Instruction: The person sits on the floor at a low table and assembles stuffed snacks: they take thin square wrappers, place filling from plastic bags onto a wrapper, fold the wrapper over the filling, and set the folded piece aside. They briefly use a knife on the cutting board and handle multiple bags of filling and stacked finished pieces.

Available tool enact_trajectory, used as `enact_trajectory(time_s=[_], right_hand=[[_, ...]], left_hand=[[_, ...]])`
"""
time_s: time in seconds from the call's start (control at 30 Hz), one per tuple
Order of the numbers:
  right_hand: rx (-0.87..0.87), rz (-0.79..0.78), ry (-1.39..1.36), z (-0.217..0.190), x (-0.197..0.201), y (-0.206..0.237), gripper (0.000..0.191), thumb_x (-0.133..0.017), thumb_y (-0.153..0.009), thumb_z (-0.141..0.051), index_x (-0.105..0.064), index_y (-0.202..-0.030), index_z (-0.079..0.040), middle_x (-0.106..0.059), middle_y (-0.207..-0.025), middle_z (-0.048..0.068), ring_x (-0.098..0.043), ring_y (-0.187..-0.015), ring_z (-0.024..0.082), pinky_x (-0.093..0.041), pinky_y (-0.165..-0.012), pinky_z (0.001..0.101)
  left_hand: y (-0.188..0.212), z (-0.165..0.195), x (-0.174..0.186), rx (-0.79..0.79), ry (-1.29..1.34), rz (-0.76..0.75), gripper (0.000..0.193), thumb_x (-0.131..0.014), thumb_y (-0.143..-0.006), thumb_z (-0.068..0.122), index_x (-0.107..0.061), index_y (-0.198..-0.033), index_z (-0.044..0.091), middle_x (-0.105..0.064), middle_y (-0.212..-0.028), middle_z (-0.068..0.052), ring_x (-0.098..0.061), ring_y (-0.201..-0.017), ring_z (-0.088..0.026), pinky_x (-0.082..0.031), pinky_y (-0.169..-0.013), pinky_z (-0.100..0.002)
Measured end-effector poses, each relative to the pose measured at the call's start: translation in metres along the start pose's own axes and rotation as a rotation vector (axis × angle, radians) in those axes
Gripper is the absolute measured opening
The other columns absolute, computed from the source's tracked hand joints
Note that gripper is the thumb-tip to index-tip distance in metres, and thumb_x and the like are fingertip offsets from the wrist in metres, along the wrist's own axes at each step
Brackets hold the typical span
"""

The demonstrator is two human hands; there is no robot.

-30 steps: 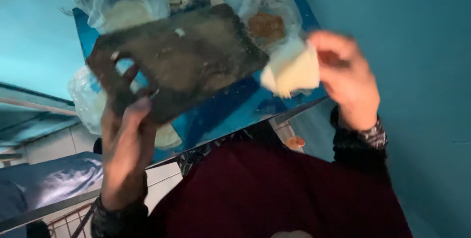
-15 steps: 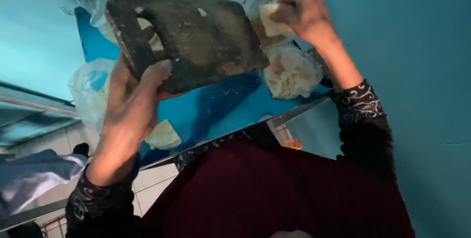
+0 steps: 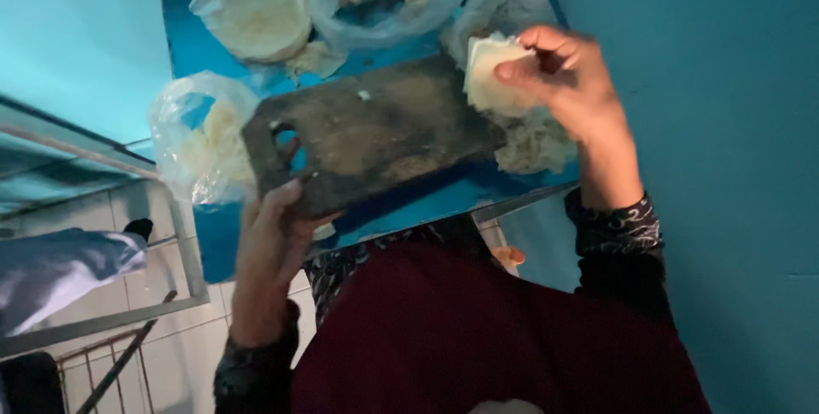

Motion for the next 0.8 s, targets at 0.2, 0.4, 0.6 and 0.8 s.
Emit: enact_trajectory(time_s=[0.2, 0.4, 0.6, 0.8], right_hand=[[-0.032, -0.1, 0.08, -0.013, -0.023, 0.017, 0.031, -0.071, -0.088, 0.008, -0.069, -0.117, -0.002, -0.069, -0.104, -0.003, -0.064, -0.093, 0.005, -0.053, -0.082, 0.0226], [0.023, -0.043, 0.036, -0.019, -0.014, 0.021, 0.031, -0.068, -0.089, 0.013, -0.068, -0.117, -0.001, -0.07, -0.109, -0.001, -0.065, -0.1, 0.007, -0.054, -0.089, 0.0236], [0.069, 0.02, 0.402, -0.012, -0.043, -0.009, 0.03, -0.078, -0.089, 0.004, -0.073, -0.118, -0.002, -0.071, -0.099, 0.005, -0.064, -0.086, 0.011, -0.055, -0.076, 0.0264], [-0.042, -0.03, 0.198, -0.006, -0.084, 0.008, 0.032, -0.077, -0.089, -0.002, -0.07, -0.12, -0.001, -0.075, -0.107, 0.003, -0.071, -0.094, 0.008, -0.059, -0.081, 0.0239]], left_hand=[[-0.017, -0.039, 0.044, 0.074, 0.096, 0.102, 0.041, -0.056, -0.098, 0.008, -0.05, -0.135, -0.007, -0.065, -0.127, -0.02, -0.069, -0.112, -0.034, -0.062, -0.089, -0.054], [-0.042, -0.028, 0.071, 0.072, 0.084, 0.114, 0.04, -0.057, -0.1, 0.007, -0.049, -0.137, -0.009, -0.064, -0.13, -0.021, -0.067, -0.116, -0.035, -0.058, -0.094, -0.057], [-0.065, -0.04, 0.06, 0.121, 0.083, 0.032, 0.049, -0.058, -0.101, 0.007, -0.043, -0.146, 0.0, -0.054, -0.144, -0.019, -0.06, -0.13, -0.036, -0.057, -0.103, -0.054], [-0.072, -0.029, 0.055, 0.171, -0.104, 0.022, 0.048, -0.057, -0.099, 0.01, -0.042, -0.144, 0.004, -0.058, -0.138, -0.014, -0.064, -0.124, -0.032, -0.063, -0.093, -0.047]])
Point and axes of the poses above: each hand's wrist, its own y-axis away from the middle knuckle, its own x-axis out of the back of the hand, z = x × y, the point moved 6 cm from there along -y, towards the middle knuckle
